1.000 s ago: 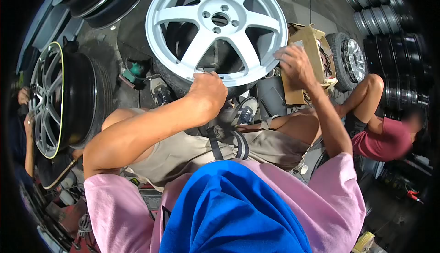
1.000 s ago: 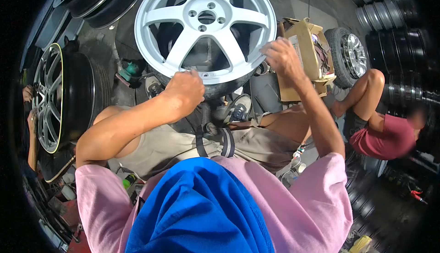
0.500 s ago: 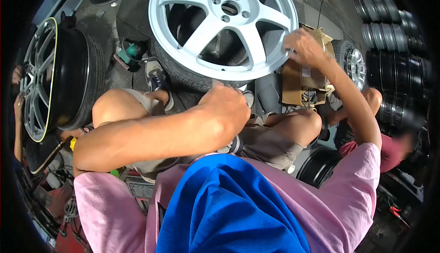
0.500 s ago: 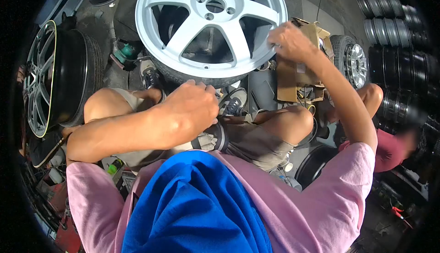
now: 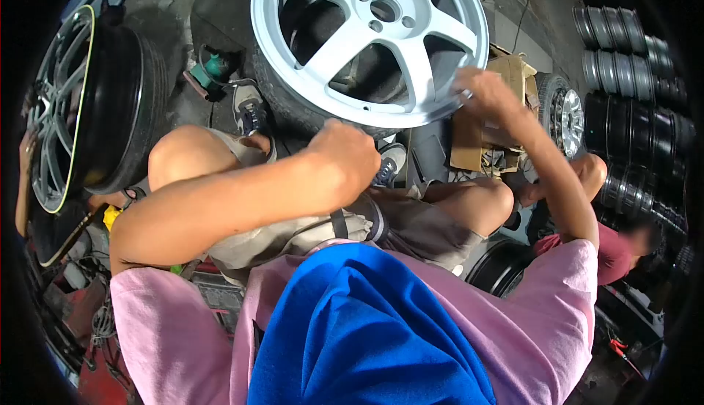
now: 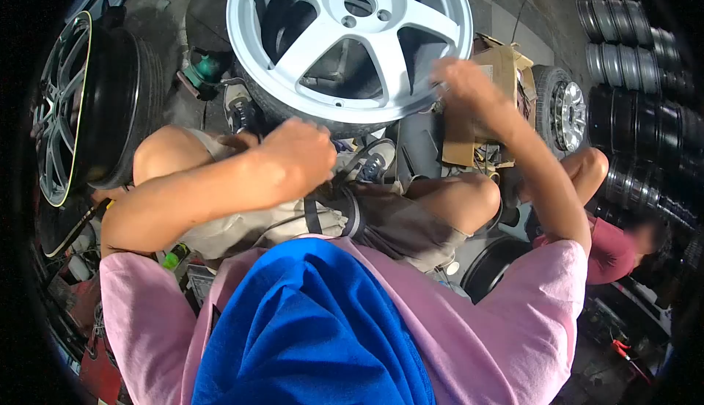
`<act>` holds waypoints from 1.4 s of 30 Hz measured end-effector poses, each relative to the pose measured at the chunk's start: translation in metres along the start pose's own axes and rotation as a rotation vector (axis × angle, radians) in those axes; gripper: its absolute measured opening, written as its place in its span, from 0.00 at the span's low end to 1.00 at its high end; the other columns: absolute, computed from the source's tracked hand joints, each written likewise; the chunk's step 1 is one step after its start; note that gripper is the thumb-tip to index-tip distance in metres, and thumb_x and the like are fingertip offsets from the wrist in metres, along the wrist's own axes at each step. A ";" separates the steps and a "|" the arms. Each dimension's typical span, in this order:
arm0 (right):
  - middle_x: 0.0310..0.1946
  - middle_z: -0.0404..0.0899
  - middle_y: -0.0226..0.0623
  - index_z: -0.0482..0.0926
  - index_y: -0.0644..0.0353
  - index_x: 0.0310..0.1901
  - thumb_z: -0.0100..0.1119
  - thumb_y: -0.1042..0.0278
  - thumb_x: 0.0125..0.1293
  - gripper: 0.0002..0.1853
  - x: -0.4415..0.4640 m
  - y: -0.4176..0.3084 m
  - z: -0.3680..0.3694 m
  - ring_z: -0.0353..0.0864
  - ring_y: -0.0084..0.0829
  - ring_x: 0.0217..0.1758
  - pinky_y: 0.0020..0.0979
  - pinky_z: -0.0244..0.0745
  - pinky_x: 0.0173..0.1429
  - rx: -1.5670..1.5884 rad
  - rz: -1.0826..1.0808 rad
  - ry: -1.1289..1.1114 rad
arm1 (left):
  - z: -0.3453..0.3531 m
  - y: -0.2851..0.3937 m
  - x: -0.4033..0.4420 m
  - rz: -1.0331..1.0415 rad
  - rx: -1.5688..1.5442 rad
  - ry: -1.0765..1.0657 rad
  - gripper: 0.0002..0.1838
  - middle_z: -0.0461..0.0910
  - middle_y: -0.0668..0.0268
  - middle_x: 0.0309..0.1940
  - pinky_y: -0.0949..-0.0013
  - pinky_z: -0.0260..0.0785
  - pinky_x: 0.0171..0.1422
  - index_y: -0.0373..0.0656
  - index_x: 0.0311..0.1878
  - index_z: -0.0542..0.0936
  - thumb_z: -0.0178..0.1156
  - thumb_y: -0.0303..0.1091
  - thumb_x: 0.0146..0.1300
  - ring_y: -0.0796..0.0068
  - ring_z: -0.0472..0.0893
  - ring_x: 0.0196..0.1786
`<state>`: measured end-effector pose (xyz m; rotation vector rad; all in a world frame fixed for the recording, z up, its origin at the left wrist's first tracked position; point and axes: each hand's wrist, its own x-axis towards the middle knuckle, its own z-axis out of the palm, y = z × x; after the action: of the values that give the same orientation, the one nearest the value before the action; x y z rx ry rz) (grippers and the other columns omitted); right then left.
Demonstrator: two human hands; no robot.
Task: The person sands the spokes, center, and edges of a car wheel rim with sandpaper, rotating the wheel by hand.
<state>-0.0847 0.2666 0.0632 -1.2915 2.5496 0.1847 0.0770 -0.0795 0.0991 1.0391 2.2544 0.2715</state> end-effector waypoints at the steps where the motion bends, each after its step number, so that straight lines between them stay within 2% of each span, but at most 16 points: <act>1: 0.55 0.87 0.45 0.87 0.59 0.45 0.68 0.71 0.64 0.09 0.001 -0.021 -0.010 0.85 0.51 0.63 0.47 0.81 0.68 0.131 0.007 -0.016 | -0.004 -0.005 0.002 0.004 -0.003 0.003 0.15 0.88 0.52 0.42 0.52 0.79 0.55 0.39 0.39 0.91 0.69 0.43 0.69 0.51 0.88 0.48; 4: 0.49 0.86 0.47 0.85 0.61 0.45 0.68 0.74 0.63 0.09 0.002 -0.045 -0.030 0.85 0.53 0.57 0.49 0.82 0.62 0.415 -0.062 0.030 | -0.035 -0.027 0.000 -0.068 -0.091 0.057 0.17 0.88 0.49 0.42 0.49 0.79 0.57 0.37 0.39 0.89 0.69 0.45 0.69 0.48 0.87 0.51; 7: 0.48 0.86 0.46 0.85 0.63 0.45 0.68 0.77 0.62 0.09 -0.005 -0.018 -0.018 0.86 0.53 0.54 0.47 0.82 0.60 0.149 0.059 0.082 | -0.064 -0.055 0.004 -0.176 -0.133 0.144 0.23 0.87 0.44 0.39 0.47 0.79 0.59 0.34 0.43 0.88 0.66 0.50 0.73 0.44 0.87 0.54; 9: 0.49 0.87 0.46 0.86 0.64 0.45 0.68 0.78 0.61 0.10 -0.004 -0.040 -0.015 0.86 0.52 0.53 0.45 0.82 0.58 0.223 -0.014 0.113 | -0.071 -0.082 -0.002 -0.134 -0.067 0.335 0.25 0.87 0.41 0.41 0.48 0.79 0.60 0.34 0.43 0.89 0.63 0.53 0.75 0.44 0.87 0.54; 12: 0.49 0.87 0.46 0.86 0.63 0.46 0.67 0.75 0.62 0.10 0.003 -0.081 -0.007 0.87 0.52 0.53 0.45 0.83 0.58 0.516 -0.025 0.099 | -0.105 -0.098 -0.013 -0.338 -0.113 0.251 0.26 0.88 0.45 0.40 0.52 0.79 0.58 0.34 0.45 0.90 0.63 0.53 0.76 0.47 0.88 0.50; 13: 0.49 0.87 0.46 0.87 0.62 0.46 0.67 0.75 0.62 0.10 0.003 -0.081 -0.001 0.87 0.51 0.55 0.45 0.83 0.60 0.478 -0.035 0.124 | -0.095 -0.109 -0.015 -0.245 -0.053 0.479 0.26 0.89 0.47 0.37 0.53 0.79 0.55 0.34 0.46 0.90 0.63 0.53 0.76 0.47 0.88 0.45; 15: 0.48 0.88 0.47 0.88 0.62 0.46 0.68 0.74 0.62 0.10 0.005 -0.076 -0.001 0.86 0.50 0.57 0.45 0.83 0.62 0.447 -0.046 0.154 | -0.099 -0.127 -0.016 -0.263 -0.091 0.433 0.26 0.89 0.48 0.37 0.53 0.79 0.54 0.35 0.48 0.91 0.63 0.53 0.76 0.48 0.89 0.45; 17: 0.44 0.87 0.45 0.87 0.62 0.42 0.68 0.75 0.61 0.08 -0.002 -0.058 -0.020 0.86 0.51 0.55 0.46 0.83 0.60 0.320 0.049 0.024 | -0.100 -0.129 -0.024 -0.288 -0.130 0.417 0.25 0.89 0.48 0.38 0.54 0.79 0.55 0.35 0.49 0.91 0.63 0.53 0.77 0.48 0.89 0.45; 18: 0.39 0.84 0.44 0.85 0.62 0.40 0.67 0.76 0.60 0.06 -0.003 -0.059 -0.015 0.85 0.52 0.52 0.48 0.83 0.58 0.326 0.015 0.101 | -0.101 -0.130 -0.027 -0.315 -0.170 0.409 0.25 0.89 0.47 0.38 0.54 0.79 0.55 0.35 0.50 0.91 0.63 0.52 0.77 0.49 0.89 0.45; 21: 0.39 0.82 0.45 0.85 0.62 0.41 0.65 0.76 0.61 0.07 0.013 -0.104 0.001 0.85 0.52 0.51 0.49 0.83 0.58 0.515 -0.059 0.248 | -0.097 -0.140 -0.024 -0.359 -0.130 0.369 0.26 0.90 0.47 0.41 0.54 0.79 0.55 0.35 0.51 0.90 0.63 0.53 0.77 0.49 0.89 0.45; 22: 0.43 0.84 0.46 0.85 0.62 0.44 0.66 0.77 0.60 0.10 0.020 -0.120 -0.008 0.85 0.53 0.55 0.49 0.83 0.60 0.484 -0.049 0.194 | -0.099 -0.136 -0.023 -0.358 -0.124 0.372 0.26 0.90 0.47 0.41 0.54 0.79 0.55 0.35 0.51 0.90 0.63 0.53 0.77 0.49 0.89 0.45; 29: 0.49 0.87 0.45 0.88 0.60 0.51 0.68 0.79 0.60 0.16 -0.008 -0.073 -0.002 0.86 0.50 0.57 0.45 0.82 0.64 0.338 0.062 0.061 | -0.094 -0.137 -0.020 -0.330 -0.164 0.358 0.27 0.90 0.47 0.45 0.54 0.79 0.56 0.35 0.53 0.90 0.63 0.54 0.76 0.49 0.89 0.48; 32: 0.49 0.85 0.46 0.88 0.58 0.55 0.65 0.82 0.61 0.20 0.000 -0.111 0.018 0.86 0.51 0.56 0.44 0.82 0.62 0.423 -0.022 0.231 | -0.103 -0.129 -0.021 -0.365 -0.173 0.326 0.26 0.90 0.46 0.45 0.54 0.79 0.56 0.35 0.53 0.90 0.63 0.53 0.76 0.48 0.88 0.48; 35: 0.49 0.85 0.45 0.88 0.59 0.55 0.65 0.82 0.61 0.20 0.005 -0.114 0.007 0.86 0.51 0.55 0.44 0.83 0.61 0.535 -0.053 0.219 | -0.099 -0.130 -0.013 -0.360 -0.149 0.317 0.25 0.90 0.45 0.45 0.54 0.79 0.55 0.34 0.53 0.90 0.63 0.52 0.77 0.48 0.88 0.46; 39: 0.49 0.85 0.45 0.88 0.61 0.53 0.64 0.80 0.62 0.17 -0.019 -0.067 -0.004 0.85 0.52 0.56 0.47 0.82 0.62 0.229 0.090 0.158 | -0.095 -0.132 -0.012 -0.283 -0.142 0.302 0.25 0.89 0.45 0.44 0.54 0.78 0.55 0.34 0.52 0.90 0.63 0.51 0.77 0.47 0.88 0.46; 42: 0.48 0.87 0.45 0.89 0.60 0.49 0.62 0.75 0.68 0.11 -0.012 -0.087 0.002 0.87 0.51 0.52 0.45 0.83 0.58 0.202 0.107 0.210 | -0.097 -0.135 -0.012 -0.322 -0.174 0.307 0.25 0.89 0.44 0.44 0.54 0.79 0.55 0.34 0.52 0.90 0.63 0.51 0.77 0.47 0.88 0.46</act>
<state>-0.0077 0.2252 0.0664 -1.1532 2.7290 -0.1939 -0.0597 -0.1711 0.1225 0.5624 2.5733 0.5053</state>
